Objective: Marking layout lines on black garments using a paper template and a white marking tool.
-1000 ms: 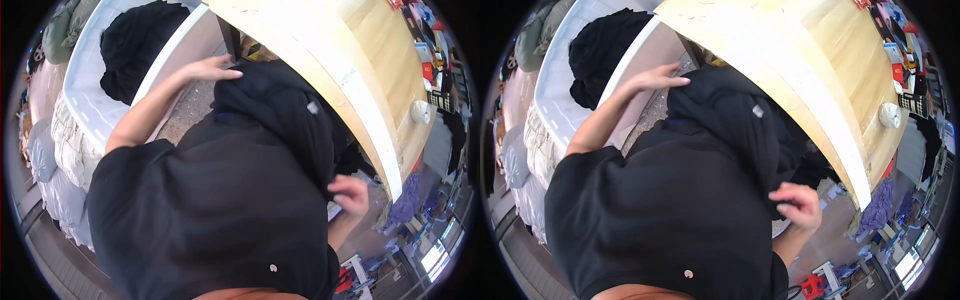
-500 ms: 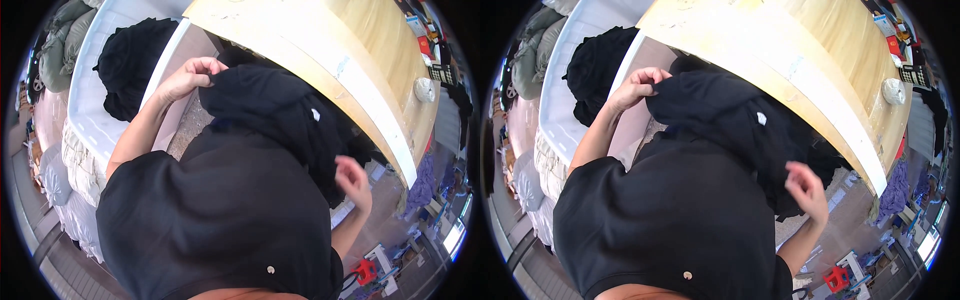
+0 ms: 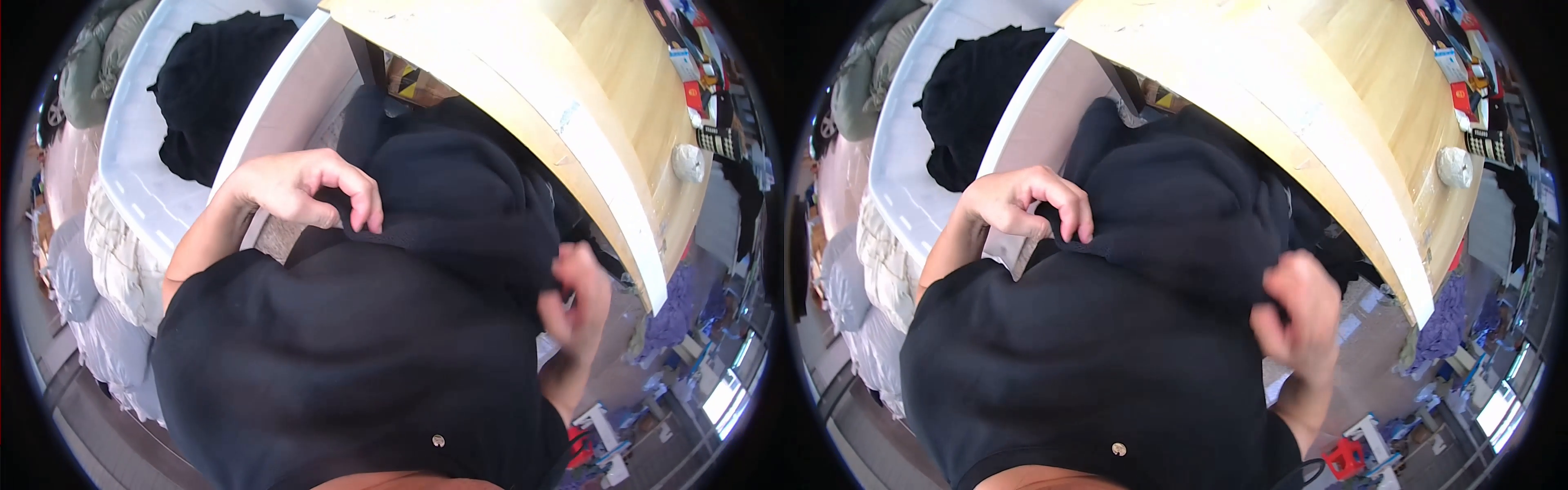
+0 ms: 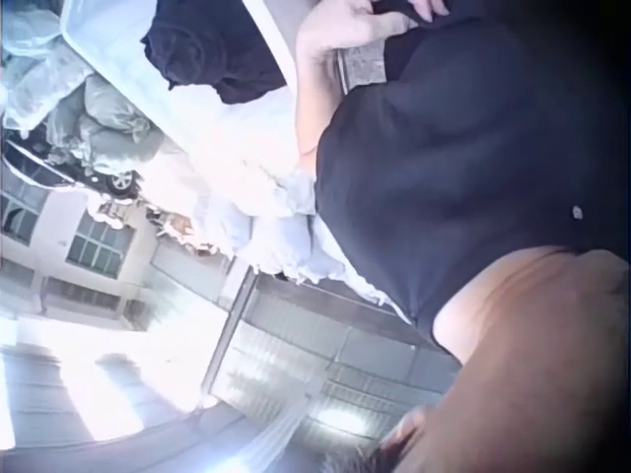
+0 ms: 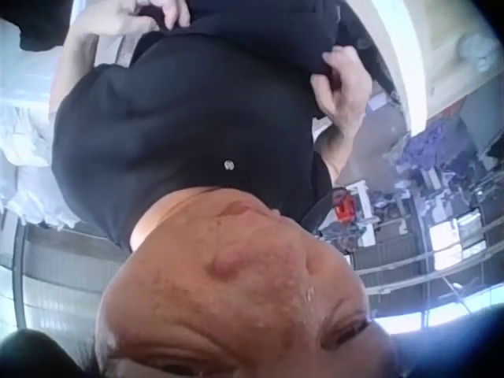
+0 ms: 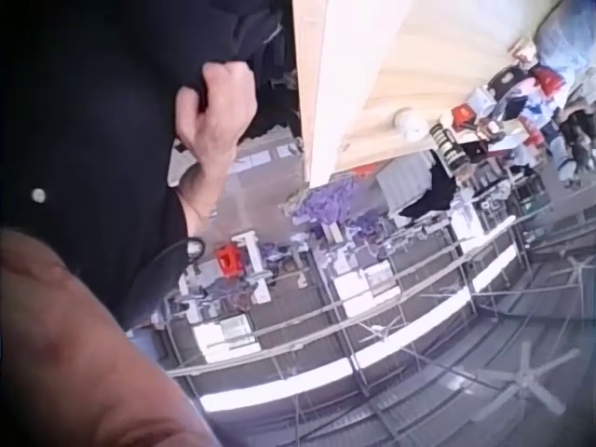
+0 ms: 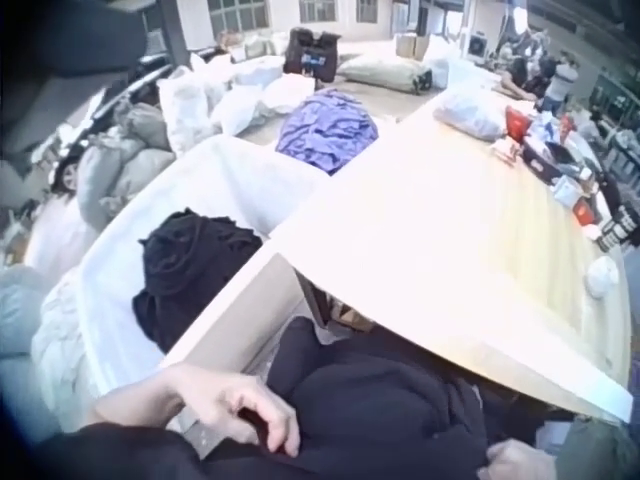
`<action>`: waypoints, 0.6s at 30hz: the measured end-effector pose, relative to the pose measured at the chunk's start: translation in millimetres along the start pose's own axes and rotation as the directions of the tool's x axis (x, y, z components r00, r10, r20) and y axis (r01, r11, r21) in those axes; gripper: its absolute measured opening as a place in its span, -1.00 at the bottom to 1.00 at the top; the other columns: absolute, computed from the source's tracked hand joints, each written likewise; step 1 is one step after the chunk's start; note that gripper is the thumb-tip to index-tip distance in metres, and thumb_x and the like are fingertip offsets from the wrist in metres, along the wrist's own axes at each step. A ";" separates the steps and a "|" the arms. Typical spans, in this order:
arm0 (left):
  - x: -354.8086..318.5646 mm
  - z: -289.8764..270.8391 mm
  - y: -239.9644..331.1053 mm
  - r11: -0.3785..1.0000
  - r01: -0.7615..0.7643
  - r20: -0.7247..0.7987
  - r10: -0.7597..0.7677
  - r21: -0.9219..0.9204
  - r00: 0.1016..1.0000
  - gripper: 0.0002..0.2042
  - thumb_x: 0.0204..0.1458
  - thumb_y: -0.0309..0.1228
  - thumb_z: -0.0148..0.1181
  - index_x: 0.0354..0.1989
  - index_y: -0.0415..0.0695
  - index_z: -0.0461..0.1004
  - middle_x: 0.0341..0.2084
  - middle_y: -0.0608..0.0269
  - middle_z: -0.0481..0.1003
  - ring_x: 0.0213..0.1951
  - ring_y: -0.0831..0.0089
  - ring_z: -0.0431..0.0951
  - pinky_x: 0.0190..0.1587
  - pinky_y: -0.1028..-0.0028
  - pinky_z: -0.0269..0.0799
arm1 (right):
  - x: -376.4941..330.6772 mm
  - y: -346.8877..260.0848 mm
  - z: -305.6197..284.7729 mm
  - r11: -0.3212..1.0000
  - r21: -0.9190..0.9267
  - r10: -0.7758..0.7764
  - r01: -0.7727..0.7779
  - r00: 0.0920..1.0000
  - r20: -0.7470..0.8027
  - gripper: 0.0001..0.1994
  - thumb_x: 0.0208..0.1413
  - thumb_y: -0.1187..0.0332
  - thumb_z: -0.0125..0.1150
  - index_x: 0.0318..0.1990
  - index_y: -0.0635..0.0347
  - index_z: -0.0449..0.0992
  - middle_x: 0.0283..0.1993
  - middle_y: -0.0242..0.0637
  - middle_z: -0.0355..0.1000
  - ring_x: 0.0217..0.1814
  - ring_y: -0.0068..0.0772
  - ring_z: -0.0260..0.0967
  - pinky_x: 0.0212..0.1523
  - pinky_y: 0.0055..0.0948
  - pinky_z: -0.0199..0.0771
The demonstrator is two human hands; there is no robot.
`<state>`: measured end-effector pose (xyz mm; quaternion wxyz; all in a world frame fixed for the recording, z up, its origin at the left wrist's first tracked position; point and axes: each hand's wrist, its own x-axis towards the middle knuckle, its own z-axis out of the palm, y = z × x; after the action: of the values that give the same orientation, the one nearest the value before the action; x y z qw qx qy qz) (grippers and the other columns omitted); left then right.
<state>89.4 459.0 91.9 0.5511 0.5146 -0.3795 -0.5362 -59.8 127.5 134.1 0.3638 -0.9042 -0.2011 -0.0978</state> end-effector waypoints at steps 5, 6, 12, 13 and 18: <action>17.5 -12.3 -19.7 0.970 0.231 -0.053 -0.235 -0.075 0.971 -0.63 -0.03 -0.44 0.23 -0.02 -0.22 0.38 -0.44 0.39 0.40 -0.37 0.66 0.36 -0.27 0.65 0.24 | -38.8 -13.5 -16.4 0.926 0.285 0.296 -0.246 0.944 -0.147 -0.74 -0.39 0.58 0.06 -0.39 0.31 0.35 -0.36 -0.12 0.29 -0.32 -0.26 0.26 -0.30 -0.42 0.26; 20.7 -18.2 -29.5 0.968 0.233 -0.257 -0.251 -0.097 0.933 -0.61 0.00 -0.39 0.21 0.01 -0.21 0.36 -0.44 0.39 0.40 -0.38 0.67 0.35 -0.29 0.67 0.24 | -34.7 -11.7 -16.6 0.916 0.317 0.321 -0.245 0.922 -0.217 -0.76 -0.34 0.63 0.04 -0.37 0.31 0.34 -0.26 -0.12 0.27 -0.22 -0.31 0.24 -0.21 -0.45 0.25; 23.4 -40.7 -123.2 0.694 0.670 -0.574 -0.671 -0.262 0.470 -0.16 -0.09 0.21 0.12 0.19 -0.26 0.20 -0.08 0.00 0.43 -0.16 0.33 0.46 -0.21 0.44 0.39 | -38.9 16.1 -28.3 0.827 0.539 0.359 -0.162 0.889 -0.284 -0.77 0.04 0.49 0.04 -0.12 0.34 0.29 0.04 0.09 0.31 0.09 -0.16 0.30 0.17 -0.22 0.22; 23.2 -39.3 -133.6 0.668 0.647 -0.517 -0.725 -0.368 0.455 -0.23 -0.07 0.18 0.13 0.14 -0.25 0.26 -0.14 0.04 0.46 -0.23 0.38 0.47 -0.25 0.46 0.39 | -39.7 19.9 -29.0 0.822 0.548 0.390 -0.153 0.853 -0.347 -0.76 0.05 0.49 0.03 -0.11 0.33 0.30 0.00 0.04 0.34 0.06 -0.21 0.31 0.15 -0.25 0.25; 27.9 -41.6 -134.9 0.565 -0.029 -0.445 -0.616 -0.825 0.651 -0.66 0.06 -0.05 0.13 -0.40 -0.12 0.41 -0.53 0.39 0.46 -0.52 0.62 0.42 -0.44 0.57 0.33 | -40.1 25.9 -39.5 0.745 0.659 0.526 -0.104 0.700 -0.484 -0.74 0.01 0.55 0.04 -0.10 0.32 0.30 -0.10 -0.04 0.37 -0.07 -0.29 0.37 0.05 -0.34 0.35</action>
<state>106.5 452.4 -50.8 0.7065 0.4466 0.2275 -0.4997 -85.8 71.3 133.4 0.6810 -0.6768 0.0837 -0.2667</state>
